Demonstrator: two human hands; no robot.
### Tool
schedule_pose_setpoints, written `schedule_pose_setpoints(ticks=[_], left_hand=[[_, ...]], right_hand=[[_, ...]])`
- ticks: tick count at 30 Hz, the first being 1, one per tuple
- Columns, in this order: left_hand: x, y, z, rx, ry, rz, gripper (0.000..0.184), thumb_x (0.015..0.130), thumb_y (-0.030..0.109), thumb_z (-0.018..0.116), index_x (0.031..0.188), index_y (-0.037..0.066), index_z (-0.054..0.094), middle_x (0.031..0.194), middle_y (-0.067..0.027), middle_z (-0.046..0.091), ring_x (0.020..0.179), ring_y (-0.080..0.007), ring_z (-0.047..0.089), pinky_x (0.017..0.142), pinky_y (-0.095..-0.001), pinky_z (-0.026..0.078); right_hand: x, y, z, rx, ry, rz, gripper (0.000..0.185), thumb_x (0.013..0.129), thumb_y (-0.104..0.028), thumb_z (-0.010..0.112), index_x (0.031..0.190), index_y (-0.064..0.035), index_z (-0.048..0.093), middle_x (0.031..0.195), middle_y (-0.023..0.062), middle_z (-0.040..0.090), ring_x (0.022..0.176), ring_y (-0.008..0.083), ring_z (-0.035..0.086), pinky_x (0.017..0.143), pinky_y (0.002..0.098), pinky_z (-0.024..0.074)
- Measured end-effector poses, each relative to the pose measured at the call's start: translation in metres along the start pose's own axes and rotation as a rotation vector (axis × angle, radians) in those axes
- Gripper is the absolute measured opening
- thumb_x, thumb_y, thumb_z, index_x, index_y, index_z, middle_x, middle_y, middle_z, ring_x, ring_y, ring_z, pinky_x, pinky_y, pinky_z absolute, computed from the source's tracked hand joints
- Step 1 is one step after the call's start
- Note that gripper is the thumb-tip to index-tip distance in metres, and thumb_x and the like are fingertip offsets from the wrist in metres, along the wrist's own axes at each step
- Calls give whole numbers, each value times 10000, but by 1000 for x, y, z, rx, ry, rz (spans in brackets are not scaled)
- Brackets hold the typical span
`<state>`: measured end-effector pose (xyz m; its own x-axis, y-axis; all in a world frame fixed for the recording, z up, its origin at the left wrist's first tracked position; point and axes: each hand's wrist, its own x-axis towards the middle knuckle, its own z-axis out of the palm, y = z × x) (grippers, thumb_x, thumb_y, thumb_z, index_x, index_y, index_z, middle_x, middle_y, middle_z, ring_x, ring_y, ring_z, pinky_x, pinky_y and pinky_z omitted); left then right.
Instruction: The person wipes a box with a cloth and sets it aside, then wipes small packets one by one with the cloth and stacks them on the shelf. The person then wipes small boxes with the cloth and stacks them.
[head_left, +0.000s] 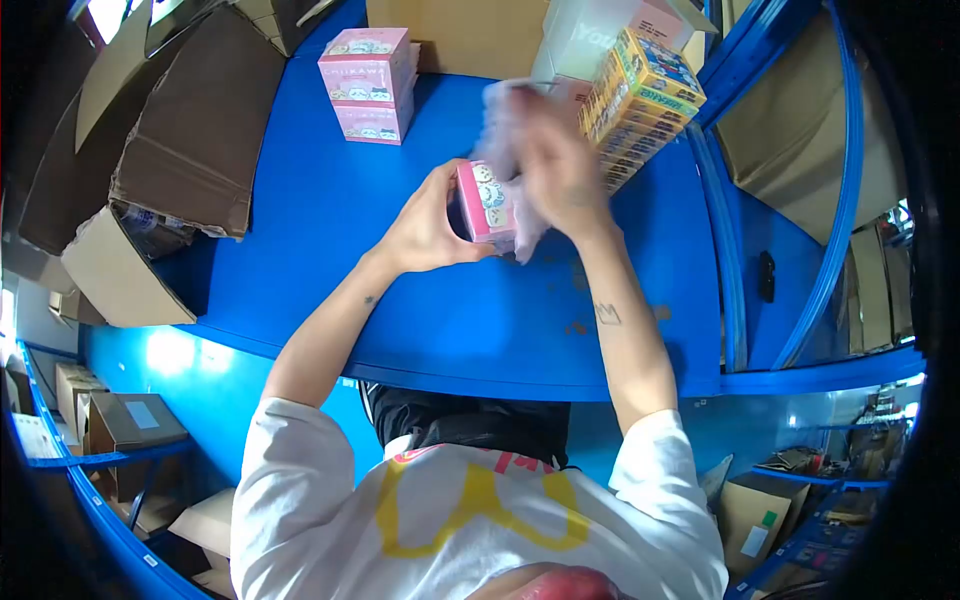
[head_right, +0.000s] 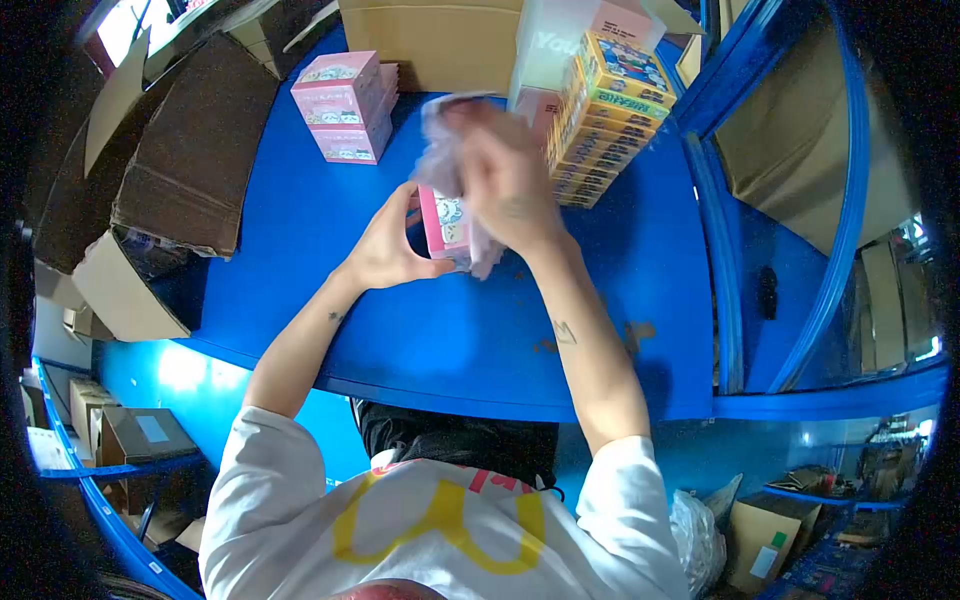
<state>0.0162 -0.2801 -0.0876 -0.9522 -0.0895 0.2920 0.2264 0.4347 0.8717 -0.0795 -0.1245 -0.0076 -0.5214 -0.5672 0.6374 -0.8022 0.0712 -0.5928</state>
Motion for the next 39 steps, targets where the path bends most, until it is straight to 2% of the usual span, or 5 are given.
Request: schedule_pose_setpoints(ticks=[11, 18, 25, 31, 39], left_hand=[[0, -21, 0, 129, 50, 167, 890, 555, 179, 910, 1297, 3, 451, 1189, -189, 581, 1056, -344, 610, 917, -397, 519], [-2, 3, 1, 93, 89, -40, 851, 561, 127, 902, 1277, -3, 462, 1168, -179, 591, 1031, -335, 617, 902, -391, 526], [0, -1, 2, 69, 44, 51, 847, 593, 104, 884, 1299, -15, 431, 1189, -201, 570, 1047, -325, 609, 888, -386, 534], [-4, -18, 1, 90, 65, 202, 848, 602, 94, 870, 1306, -31, 415, 1199, -219, 558, 1066, -325, 598, 880, -379, 538], [2, 2, -7, -436, 86, -134, 908, 585, 117, 879, 1335, -38, 391, 1229, -220, 543, 1108, -341, 582, 928, -410, 516]], right_hand=[[-76, 15, 8, -147, -249, -328, 254, 816, -9, 592, 1047, -3, 699, 1144, 165, 682, 1064, 295, 646, 1005, 427, 459], [-87, 33, -41, 604, 277, 412, 307, 817, 56, 470, 1030, 9, 686, 1104, 131, 695, 943, 181, 651, 848, 254, 491], [-28, 7, 36, -598, -240, -228, 352, 852, 3, 507, 1182, 20, 627, 1265, 215, 600, 1188, 345, 566, 1012, 403, 455], [-60, 4, 31, -252, -170, -365, 305, 854, -80, 555, 1117, 25, 668, 1133, 195, 674, 1075, 341, 642, 1009, 420, 465], [-61, -6, -26, 484, 430, 389, 336, 946, -161, 522, 1227, 1, 611, 1149, 119, 674, 892, 171, 633, 820, 306, 495]])
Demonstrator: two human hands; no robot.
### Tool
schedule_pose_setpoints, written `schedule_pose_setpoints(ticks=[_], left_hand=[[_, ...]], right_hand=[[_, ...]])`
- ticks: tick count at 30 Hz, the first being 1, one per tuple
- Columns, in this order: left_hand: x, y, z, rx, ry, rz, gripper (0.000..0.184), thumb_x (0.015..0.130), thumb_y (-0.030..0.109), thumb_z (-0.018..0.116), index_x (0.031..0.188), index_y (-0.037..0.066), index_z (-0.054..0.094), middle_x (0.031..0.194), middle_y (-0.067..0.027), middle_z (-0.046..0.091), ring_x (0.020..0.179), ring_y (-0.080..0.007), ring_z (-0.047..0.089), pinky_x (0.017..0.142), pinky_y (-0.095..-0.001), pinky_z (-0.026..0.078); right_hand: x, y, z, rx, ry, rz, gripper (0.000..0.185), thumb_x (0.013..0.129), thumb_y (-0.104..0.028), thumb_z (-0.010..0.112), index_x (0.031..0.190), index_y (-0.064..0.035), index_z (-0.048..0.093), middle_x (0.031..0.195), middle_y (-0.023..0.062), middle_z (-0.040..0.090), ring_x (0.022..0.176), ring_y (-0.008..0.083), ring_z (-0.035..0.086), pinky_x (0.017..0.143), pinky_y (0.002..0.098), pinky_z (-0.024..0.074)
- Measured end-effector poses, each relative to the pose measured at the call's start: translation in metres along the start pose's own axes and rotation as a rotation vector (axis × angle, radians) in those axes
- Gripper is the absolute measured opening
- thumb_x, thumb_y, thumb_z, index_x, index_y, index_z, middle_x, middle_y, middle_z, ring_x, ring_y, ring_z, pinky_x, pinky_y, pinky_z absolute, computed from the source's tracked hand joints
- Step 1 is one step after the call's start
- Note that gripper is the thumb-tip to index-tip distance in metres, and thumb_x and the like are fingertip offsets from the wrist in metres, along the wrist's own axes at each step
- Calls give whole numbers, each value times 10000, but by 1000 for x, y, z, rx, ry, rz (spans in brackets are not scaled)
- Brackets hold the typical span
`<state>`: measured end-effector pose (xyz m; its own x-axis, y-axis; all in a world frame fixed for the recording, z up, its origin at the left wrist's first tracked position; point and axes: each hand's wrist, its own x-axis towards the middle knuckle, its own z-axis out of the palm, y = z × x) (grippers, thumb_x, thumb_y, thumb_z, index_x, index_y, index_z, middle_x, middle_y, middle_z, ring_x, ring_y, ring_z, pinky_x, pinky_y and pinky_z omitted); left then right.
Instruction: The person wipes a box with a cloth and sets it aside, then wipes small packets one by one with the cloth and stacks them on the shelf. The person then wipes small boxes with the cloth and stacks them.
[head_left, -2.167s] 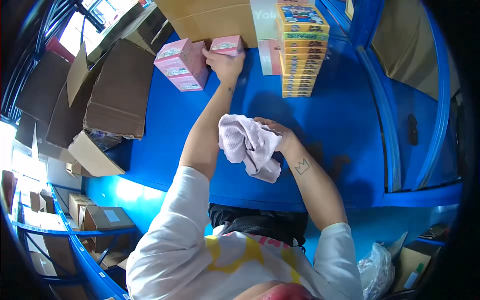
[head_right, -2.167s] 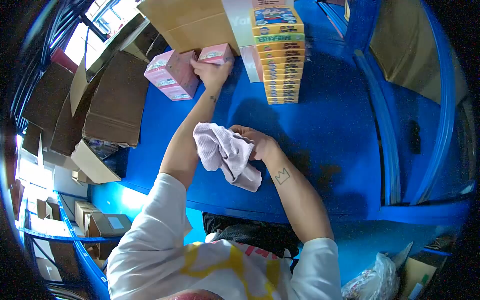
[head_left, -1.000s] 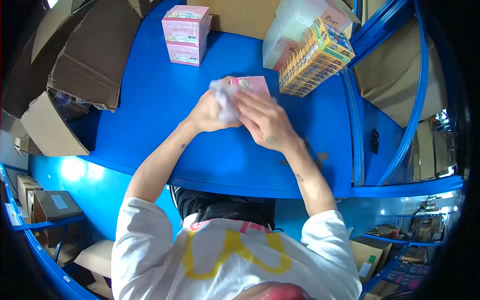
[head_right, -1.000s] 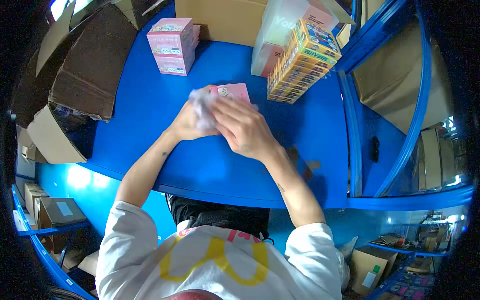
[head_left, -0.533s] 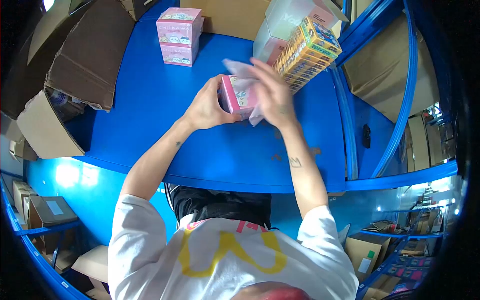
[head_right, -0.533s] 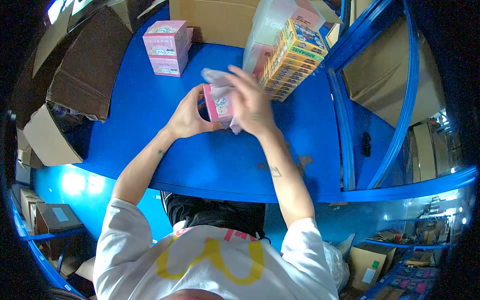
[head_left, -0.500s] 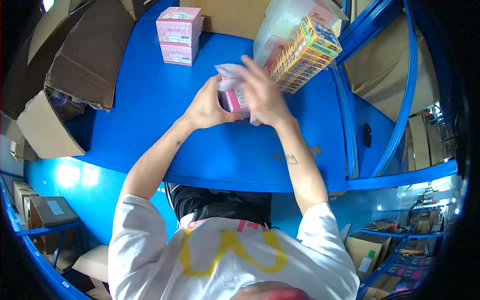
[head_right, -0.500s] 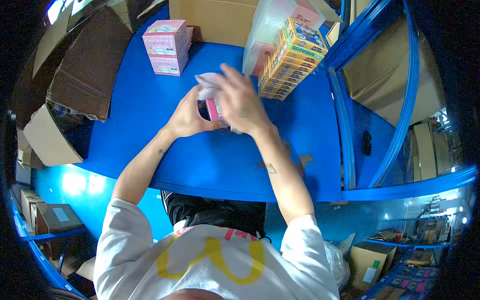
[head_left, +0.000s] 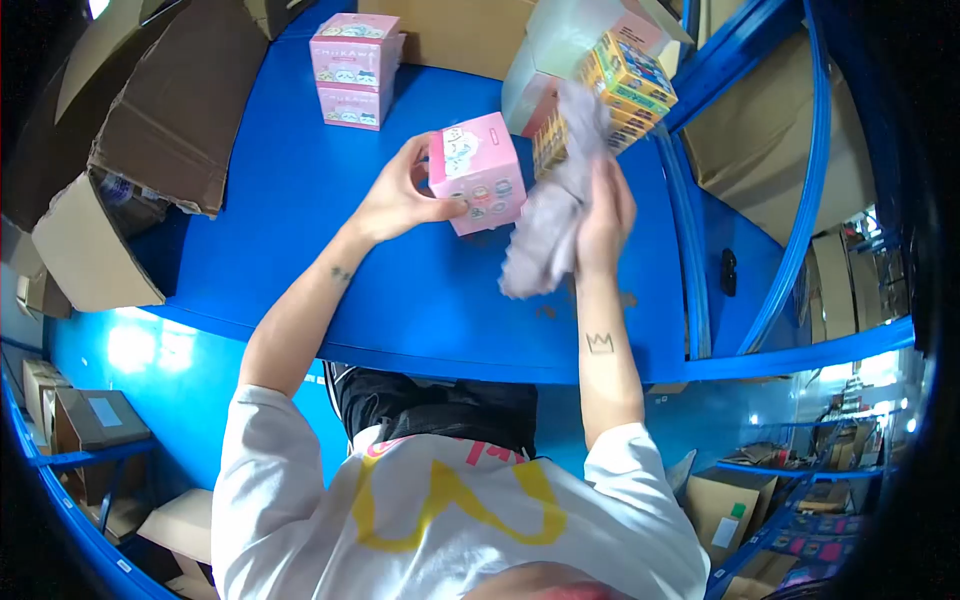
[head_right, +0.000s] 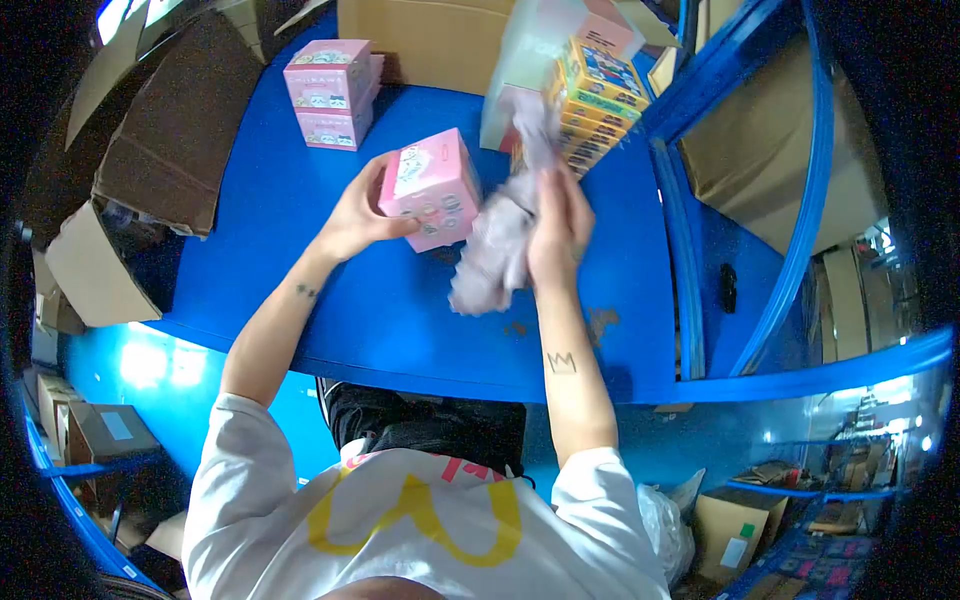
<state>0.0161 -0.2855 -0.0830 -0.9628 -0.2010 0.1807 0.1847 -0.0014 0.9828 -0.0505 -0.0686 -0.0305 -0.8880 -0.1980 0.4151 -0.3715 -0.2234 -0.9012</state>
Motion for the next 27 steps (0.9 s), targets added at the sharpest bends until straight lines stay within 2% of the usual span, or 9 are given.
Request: schedule_pose_setpoints(ticks=[1, 2, 4, 10, 14, 20, 24, 25, 27], left_hand=[[-3, 3, 2, -33, -28, 2, 919, 588, 131, 881, 1343, -35, 384, 1236, -221, 538, 1120, -346, 575, 943, -423, 506], [-6, 6, 3, -65, -51, 7, 930, 590, 145, 882, 1350, -33, 378, 1243, -223, 532, 1132, -351, 568, 958, -436, 497], [-10, 9, 3, -134, -79, 19, 952, 595, 173, 885, 1365, -28, 364, 1257, -225, 522, 1157, -362, 555, 987, -461, 478], [-6, 11, -3, -71, 73, 3, 967, 597, 232, 890, 1367, -24, 363, 1272, -241, 505, 1183, -374, 534, 1015, -496, 453], [-7, 15, -5, -40, 1, 64, 990, 597, 258, 895, 1374, -25, 351, 1294, -244, 481, 1204, -387, 512, 1029, -510, 435], [0, 9, -7, 74, 132, 96, 1037, 592, 283, 908, 1388, -23, 319, 1300, -247, 465, 1222, -396, 497, 1029, -512, 435], [6, -1, 1, 243, 446, 124, 1006, 617, 324, 909, 1365, -6, 323, 1258, -237, 470, 1240, -391, 482, 1012, -511, 452], [5, -5, 4, 250, 445, 118, 1006, 617, 324, 909, 1365, -6, 323, 1258, -237, 470, 1240, -391, 482, 1012, -511, 452], [-1, -18, 12, 201, 427, 191, 886, 655, 303, 898, 1295, 16, 357, 1204, -220, 488, 1201, -373, 512, 971, -480, 485]], right_hand=[[8, 4, 3, -25, -129, -110, 373, 966, -167, 494, 1286, 9, 570, 1238, 138, 638, 996, 185, 627, 860, 305, 490], [12, 5, 13, -24, -118, -114, 373, 966, -167, 494, 1286, 9, 570, 1238, 138, 638, 996, 185, 627, 860, 305, 490], [17, 5, 38, -399, -496, -391, 444, 995, -208, 463, 1377, 17, 486, 1387, 141, 535, 1191, 205, 545, 981, 308, 430], [3, 25, 47, -205, -407, -469, 516, 1026, -320, 433, 1415, 18, 441, 1422, 145, 502, 1272, 235, 495, 1084, 338, 336], [29, 27, 42, 193, -487, 170, 541, 1035, -365, 412, 1410, 23, 443, 1415, 153, 507, 1259, 251, 507, 1073, 347, 353], [45, 25, 56, 20, -579, 290, 528, 1040, -340, 394, 1422, 22, 425, 1440, 145, 482, 1265, 237, 496, 1066, 340, 359], [23, 49, 61, 118, -435, 60, 533, 1047, -345, 352, 1440, 13, 402, 1459, 139, 457, 1268, 232, 484, 1061, 334, 359], [21, 56, 63, 125, -433, 66, 533, 1047, -345, 352, 1440, 13, 402, 1459, 139, 457, 1268, 232, 484, 1061, 334, 359], [18, 69, 66, 214, -254, 88, 531, 1049, -350, 340, 1433, 10, 407, 1448, 141, 463, 1261, 228, 488, 1057, 331, 364]])
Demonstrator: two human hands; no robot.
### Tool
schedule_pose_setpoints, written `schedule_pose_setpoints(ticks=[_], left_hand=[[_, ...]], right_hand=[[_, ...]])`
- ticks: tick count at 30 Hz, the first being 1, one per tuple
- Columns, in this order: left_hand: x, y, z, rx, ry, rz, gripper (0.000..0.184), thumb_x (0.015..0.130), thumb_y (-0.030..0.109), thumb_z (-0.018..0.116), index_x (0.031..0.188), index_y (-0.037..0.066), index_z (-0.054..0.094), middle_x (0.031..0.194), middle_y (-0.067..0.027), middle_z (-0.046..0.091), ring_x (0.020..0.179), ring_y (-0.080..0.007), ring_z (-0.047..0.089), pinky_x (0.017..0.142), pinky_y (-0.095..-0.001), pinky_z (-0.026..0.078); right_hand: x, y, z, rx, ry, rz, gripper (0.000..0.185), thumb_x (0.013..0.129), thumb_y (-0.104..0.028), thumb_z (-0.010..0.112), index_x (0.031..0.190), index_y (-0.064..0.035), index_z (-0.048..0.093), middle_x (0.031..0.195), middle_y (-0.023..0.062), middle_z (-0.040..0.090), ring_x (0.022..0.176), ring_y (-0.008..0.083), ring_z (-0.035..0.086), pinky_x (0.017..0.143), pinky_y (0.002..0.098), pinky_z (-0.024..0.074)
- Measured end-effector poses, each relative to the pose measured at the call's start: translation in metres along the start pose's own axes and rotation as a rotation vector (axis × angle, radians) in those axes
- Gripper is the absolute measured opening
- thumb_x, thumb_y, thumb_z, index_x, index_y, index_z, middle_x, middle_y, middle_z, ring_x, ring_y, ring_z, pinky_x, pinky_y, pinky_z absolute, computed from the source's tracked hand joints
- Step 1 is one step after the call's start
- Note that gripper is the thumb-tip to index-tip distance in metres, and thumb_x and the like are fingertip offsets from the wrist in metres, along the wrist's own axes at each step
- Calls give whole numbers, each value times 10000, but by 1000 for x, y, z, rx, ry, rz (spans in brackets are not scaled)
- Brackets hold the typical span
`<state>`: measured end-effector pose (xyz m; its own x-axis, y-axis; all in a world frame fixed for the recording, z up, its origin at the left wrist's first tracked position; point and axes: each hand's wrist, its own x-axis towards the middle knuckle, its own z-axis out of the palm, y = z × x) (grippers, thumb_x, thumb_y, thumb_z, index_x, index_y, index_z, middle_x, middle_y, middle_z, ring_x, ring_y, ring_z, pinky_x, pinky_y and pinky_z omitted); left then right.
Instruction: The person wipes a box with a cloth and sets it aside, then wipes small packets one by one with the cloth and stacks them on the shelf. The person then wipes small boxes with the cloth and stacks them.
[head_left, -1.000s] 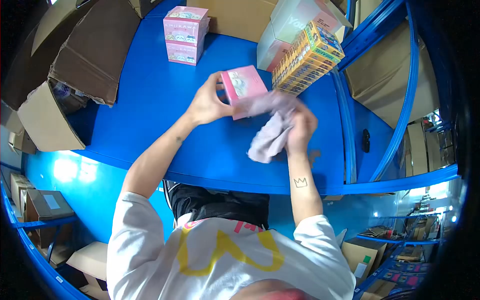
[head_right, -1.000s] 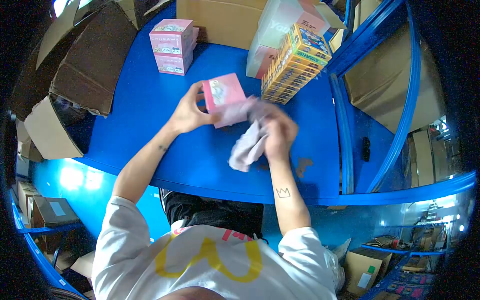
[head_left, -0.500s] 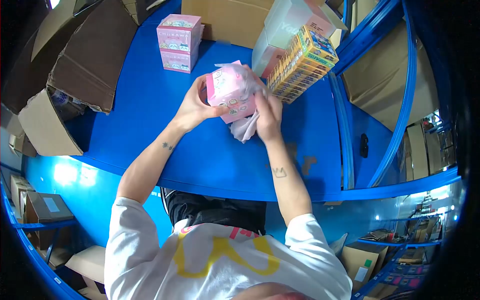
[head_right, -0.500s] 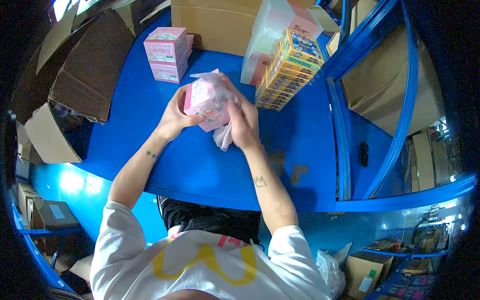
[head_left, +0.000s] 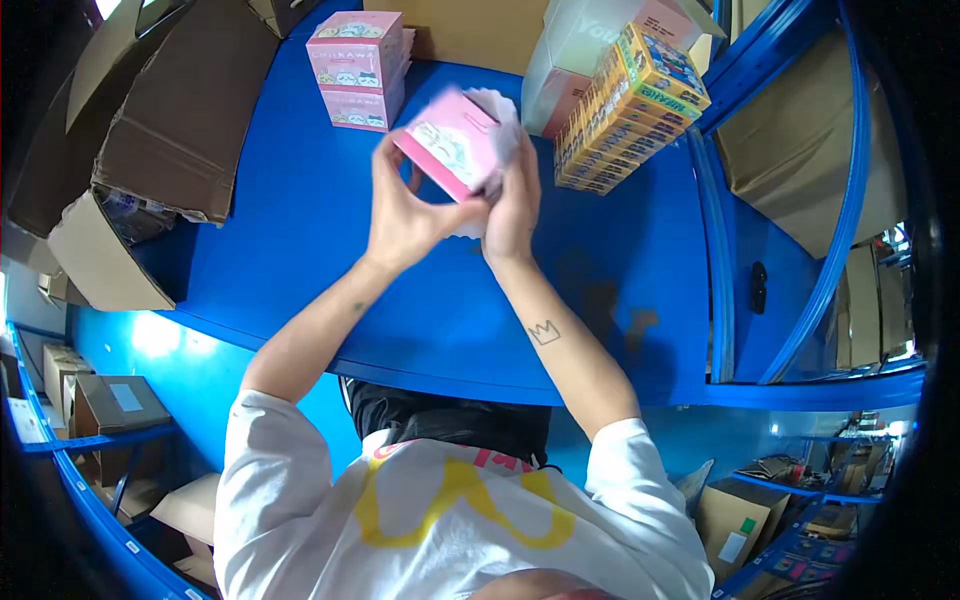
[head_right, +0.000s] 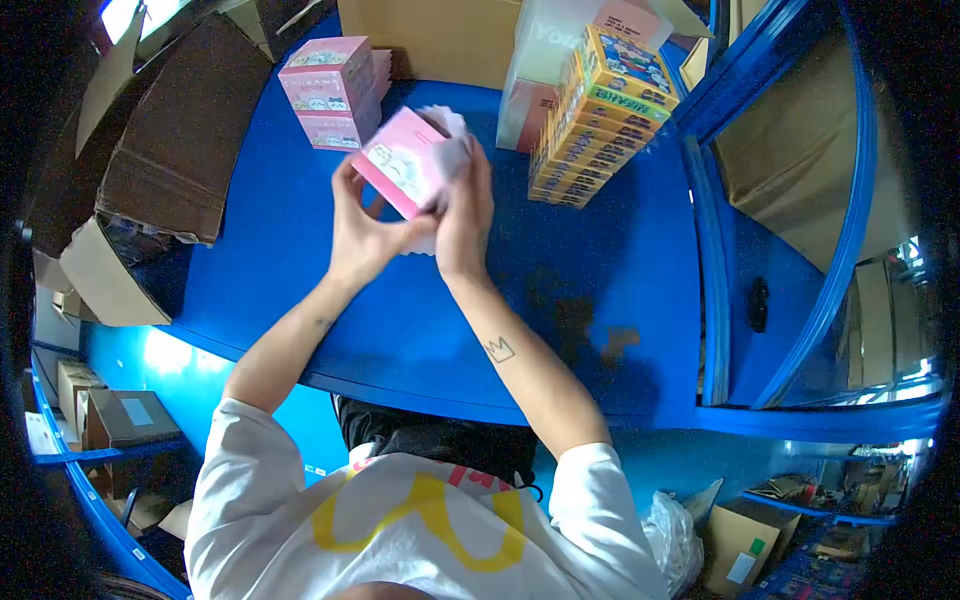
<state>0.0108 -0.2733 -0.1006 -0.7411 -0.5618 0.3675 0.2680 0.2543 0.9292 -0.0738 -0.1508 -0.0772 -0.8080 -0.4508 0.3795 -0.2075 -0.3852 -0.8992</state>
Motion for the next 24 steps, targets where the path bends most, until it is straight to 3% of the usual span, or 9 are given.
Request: schedule_pose_setpoints(ticks=[3, 7, 8, 12, 13, 17, 18, 22, 24], left_hand=[[-8, -5, 0, -62, -28, 54, 768, 693, 281, 887, 1225, 39, 390, 1151, -203, 506, 1163, -354, 543, 931, -448, 518], [-3, 14, -6, -722, -199, -470, 483, 805, 188, 808, 1056, 83, 408, 1066, -153, 525, 1051, -307, 599, 841, -357, 553], [-2, 14, -6, -723, -200, -470, 483, 805, 188, 808, 1056, 83, 408, 1066, -153, 525, 1051, -307, 599, 841, -357, 553], [2, 11, -16, -247, -99, 72, 349, 875, 99, 723, 959, 106, 384, 1041, -129, 537, 985, -278, 622, 789, -312, 559], [4, 11, -18, -246, -92, 73, 349, 875, 99, 723, 959, 106, 384, 1041, -129, 537, 985, -278, 622, 789, -312, 559], [12, 13, -29, -85, 16, 119, 317, 896, 109, 698, 1053, 70, 426, 1043, -139, 539, 1022, -272, 612, 800, -346, 563], [12, 16, -32, -82, 21, 119, 317, 896, 109, 698, 1053, 70, 426, 1043, -139, 539, 1022, -272, 612, 800, -346, 563], [17, 32, -35, -787, -214, -104, 463, 886, 164, 720, 1227, 51, 427, 1113, -173, 547, 1055, -278, 603, 828, -381, 558], [18, 27, -30, -769, -169, -178, 503, 885, 183, 722, 1262, 53, 416, 1140, -178, 546, 1068, -282, 599, 843, -386, 553]], right_hand=[[-6, 13, 2, 98, 198, -5, 529, 1051, -356, 328, 1427, 7, 413, 1438, 143, 470, 1255, 224, 492, 1053, 329, 369], [-15, 12, -1, 104, 144, 143, 497, 1045, -346, 340, 1382, 2, 452, 1361, 135, 520, 1178, 197, 525, 1004, 319, 400], [-15, 10, 0, 109, 131, 175, 490, 1043, -343, 343, 1371, 1, 462, 1342, 133, 533, 1159, 190, 533, 991, 317, 408], [-17, 6, 7, 143, 75, 304, 461, 1037, -333, 355, 1326, -5, 501, 1266, 126, 583, 1082, 163, 566, 942, 307, 439], [-17, 3, 6, 143, 68, 305, 461, 1037, -333, 355, 1326, -5, 501, 1266, 126, 583, 1082, 163, 566, 942, 307, 439], [-10, -12, -11, -560, -301, 468, 447, 1018, -353, 415, 1324, -39, 504, 1260, 115, 585, 1104, 156, 571, 928, 290, 439], [-10, -13, -9, -558, -307, 467, 447, 1018, -353, 415, 1324, -39, 504, 1260, 115, 585, 1104, 156, 571, 928, 290, 439], [-3, -17, -7, 554, 243, 464, 457, 1007, -385, 416, 1300, -49, 516, 1233, 109, 603, 1080, 161, 580, 886, 288, 444], [-4, -11, -8, 517, 173, 406, 450, 1003, -386, 424, 1286, -52, 526, 1216, 107, 611, 1047, 159, 585, 864, 299, 450]])
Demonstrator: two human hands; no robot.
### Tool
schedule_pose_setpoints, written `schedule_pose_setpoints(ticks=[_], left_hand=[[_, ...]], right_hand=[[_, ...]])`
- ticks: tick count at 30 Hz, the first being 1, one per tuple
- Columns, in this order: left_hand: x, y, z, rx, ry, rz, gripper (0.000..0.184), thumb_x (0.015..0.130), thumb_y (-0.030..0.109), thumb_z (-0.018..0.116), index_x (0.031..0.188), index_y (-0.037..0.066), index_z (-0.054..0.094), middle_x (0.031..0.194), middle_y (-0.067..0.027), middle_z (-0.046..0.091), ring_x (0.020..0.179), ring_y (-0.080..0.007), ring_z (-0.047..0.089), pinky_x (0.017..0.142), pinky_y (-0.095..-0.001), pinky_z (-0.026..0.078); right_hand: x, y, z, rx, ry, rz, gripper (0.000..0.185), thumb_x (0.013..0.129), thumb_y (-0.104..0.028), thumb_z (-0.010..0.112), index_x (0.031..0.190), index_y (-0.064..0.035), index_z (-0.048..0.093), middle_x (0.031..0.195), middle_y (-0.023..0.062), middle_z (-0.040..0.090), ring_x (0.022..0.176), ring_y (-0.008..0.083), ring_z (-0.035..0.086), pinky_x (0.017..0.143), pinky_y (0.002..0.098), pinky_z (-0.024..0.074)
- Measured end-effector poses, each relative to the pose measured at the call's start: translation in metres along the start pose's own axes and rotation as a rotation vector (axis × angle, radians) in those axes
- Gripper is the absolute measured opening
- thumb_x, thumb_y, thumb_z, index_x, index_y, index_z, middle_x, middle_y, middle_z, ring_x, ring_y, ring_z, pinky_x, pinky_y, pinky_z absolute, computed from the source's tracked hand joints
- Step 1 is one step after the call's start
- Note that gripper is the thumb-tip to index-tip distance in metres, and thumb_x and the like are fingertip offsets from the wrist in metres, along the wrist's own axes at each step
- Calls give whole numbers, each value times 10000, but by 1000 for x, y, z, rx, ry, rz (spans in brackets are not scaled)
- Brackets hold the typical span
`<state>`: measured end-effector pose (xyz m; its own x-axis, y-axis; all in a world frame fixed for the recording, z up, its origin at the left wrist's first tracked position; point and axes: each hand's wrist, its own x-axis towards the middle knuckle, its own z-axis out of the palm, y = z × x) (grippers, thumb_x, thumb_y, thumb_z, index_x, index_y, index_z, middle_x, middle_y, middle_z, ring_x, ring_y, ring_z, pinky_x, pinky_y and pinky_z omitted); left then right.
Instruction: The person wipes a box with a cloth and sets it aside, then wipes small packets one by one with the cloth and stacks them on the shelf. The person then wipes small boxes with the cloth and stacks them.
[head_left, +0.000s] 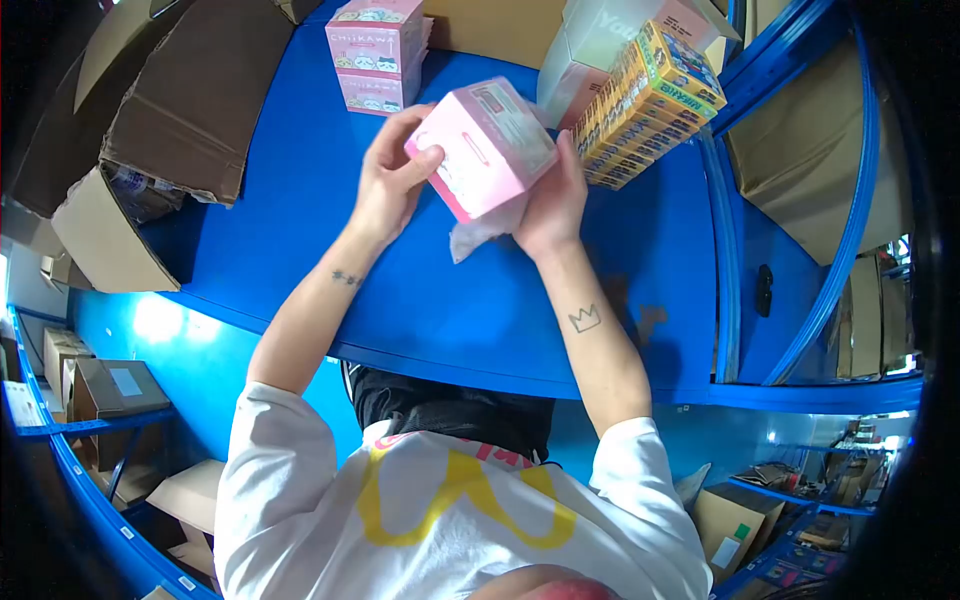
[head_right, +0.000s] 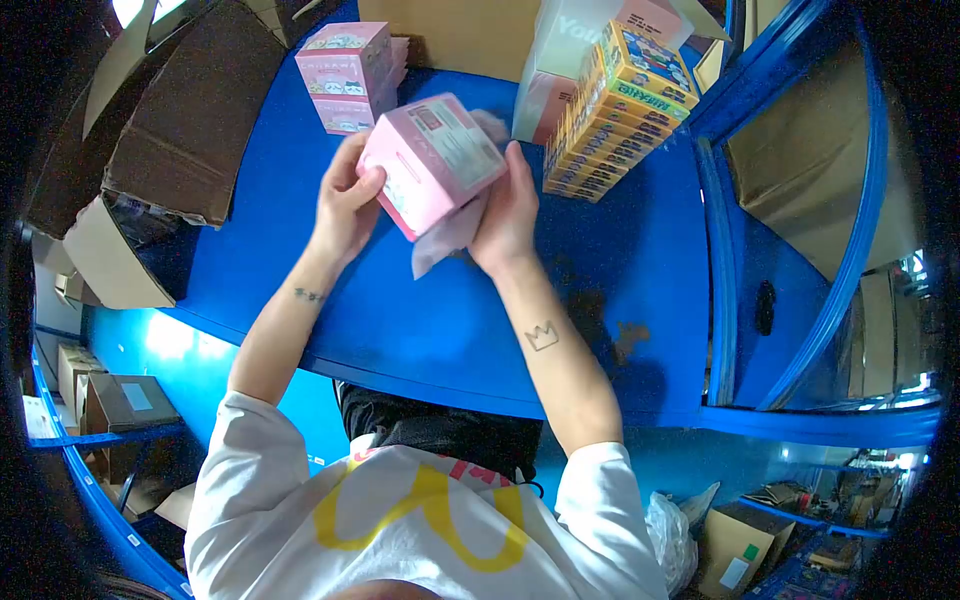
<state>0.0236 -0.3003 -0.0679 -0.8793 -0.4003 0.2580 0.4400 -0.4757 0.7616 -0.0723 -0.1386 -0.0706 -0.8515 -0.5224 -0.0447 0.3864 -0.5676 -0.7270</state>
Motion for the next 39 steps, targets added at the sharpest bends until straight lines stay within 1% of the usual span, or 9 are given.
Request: schedule_pose_setpoints(ticks=[3, 9, 14, 18, 24, 28, 34, 38, 39], left_hand=[[-1, -13, -3, 31, 224, -154, 625, 881, 241, 728, 1368, 58, 381, 1223, -192, 543, 1108, -293, 587, 889, -400, 538], [-8, -8, -2, -318, 14, -287, 701, 897, 348, 695, 1433, 61, 345, 1287, -164, 539, 1147, -290, 575, 956, -425, 496], [-2, -16, -12, 329, -207, -86, 683, 833, 359, 769, 1348, 57, 438, 1232, -158, 590, 1122, -288, 600, 932, -415, 524], [-1, -10, -13, 491, -227, 29, 740, 772, 372, 822, 1329, 47, 458, 1186, -147, 618, 1059, -276, 630, 912, -393, 533], [-2, -5, -8, 546, -195, 50, 761, 750, 357, 843, 1327, 41, 461, 1175, -149, 625, 1021, -274, 645, 898, -366, 538], [-12, 5, 8, 978, -328, 98, 750, 749, 333, 847, 1317, 38, 457, 1167, -162, 623, 1026, -287, 646, 898, -384, 542], [-6, -15, -3, 1019, -174, 369, 640, 773, 349, 822, 1231, 21, 519, 1087, -164, 639, 991, -277, 650, 865, -385, 551], [1, -8, -4, 84, 323, 16, 509, 851, 325, 750, 1184, 5, 536, 1047, -171, 632, 946, -264, 649, 828, -355, 547], [2, -9, -1, 85, 319, 24, 509, 851, 325, 750, 1184, 5, 536, 1047, -171, 632, 946, -264, 649, 828, -355, 547]], right_hand=[[-1, 15, -5, -140, -223, -110, 427, 989, -386, 448, 1243, -62, 557, 1166, 101, 636, 947, 153, 601, 796, 333, 468], [-15, 13, 12, -746, -243, -425, 415, 988, -393, 460, 1233, -77, 573, 1146, 92, 649, 929, 141, 609, 778, 329, 474], [-3, -14, -16, -385, -424, 192, 490, 989, -396, 462, 1330, -47, 508, 1214, 91, 632, 1036, 165, 599, 848, 277, 450], [-6, -15, -10, -597, -393, -231, 394, 973, -336, 530, 1203, -26, 609, 1082, 112, 685, 944, 159, 625, 829, 334, 472], [-10, -25, -7, -936, -222, -444, 311, 951, -269, 572, 1095, -9, 666, 991, 99, 710, 903, 152, 633, 823, 311, 475], [2, -15, -4, -1363, -448, -1039, 252, 939, -222, 587, 987, 3, 689, 860, 70, 716, 824, 149, 628, 809, 274, 496], [-34, -24, 14, -1135, -838, -752, 260, 924, -210, 592, 984, 26, 683, 872, 112, 716, 864, 198, 654, 802, 273, 525], [-36, -32, -16, -765, -155, -366, 333, 889, -175, 631, 1119, 65, 622, 995, 212, 692, 956, 301, 669, 808, 348, 558], [-34, -29, -12, -763, -160, -373, 333, 889, -175, 631, 1119, 65, 622, 995, 212, 692, 956, 301, 669, 808, 348, 558]])
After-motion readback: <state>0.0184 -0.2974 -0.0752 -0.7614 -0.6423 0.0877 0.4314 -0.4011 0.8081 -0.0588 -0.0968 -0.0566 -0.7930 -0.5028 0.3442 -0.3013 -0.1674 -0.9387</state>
